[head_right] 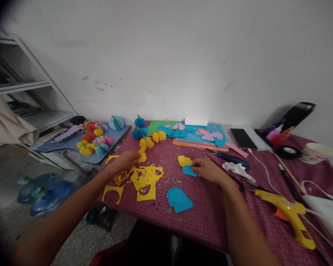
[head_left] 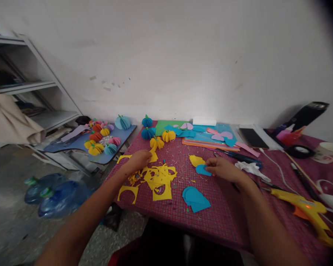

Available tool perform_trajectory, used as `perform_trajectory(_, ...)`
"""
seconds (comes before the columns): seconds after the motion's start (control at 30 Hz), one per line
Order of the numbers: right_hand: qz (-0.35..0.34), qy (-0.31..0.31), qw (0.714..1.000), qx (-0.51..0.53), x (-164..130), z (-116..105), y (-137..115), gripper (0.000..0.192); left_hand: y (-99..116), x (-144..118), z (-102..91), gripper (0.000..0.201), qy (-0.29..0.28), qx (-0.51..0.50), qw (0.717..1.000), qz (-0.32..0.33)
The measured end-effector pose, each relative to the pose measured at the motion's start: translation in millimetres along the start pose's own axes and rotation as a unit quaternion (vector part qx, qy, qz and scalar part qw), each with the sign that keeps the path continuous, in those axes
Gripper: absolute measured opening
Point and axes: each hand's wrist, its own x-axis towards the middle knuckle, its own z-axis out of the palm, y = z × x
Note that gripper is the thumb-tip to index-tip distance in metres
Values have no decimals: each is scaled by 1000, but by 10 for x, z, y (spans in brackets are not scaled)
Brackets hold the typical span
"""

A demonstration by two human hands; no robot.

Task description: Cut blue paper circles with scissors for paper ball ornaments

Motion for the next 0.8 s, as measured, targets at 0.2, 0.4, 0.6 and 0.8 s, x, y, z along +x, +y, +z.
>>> perform_trajectory(0.2, 20, -28, 999, 28, -24, -42, 34, 17, 47, 22, -18, 27, -8, 38, 998, -44)
perform_trajectory(0.4, 27, -39, 999, 7, -45, -78, 50, 17, 10, 11, 9, 31, 18, 42, 996, -77)
perform_trajectory(0.6, 27, -30, 999, -13, -27, -68, 77, 18, -16, -31, -17, 31, 34, 39, 994, -101)
perform_trajectory(0.8, 17, -27, 999, -33, -41, -67, 56, 18, -59, -69, -34, 27, 44, 8, 992, -115)
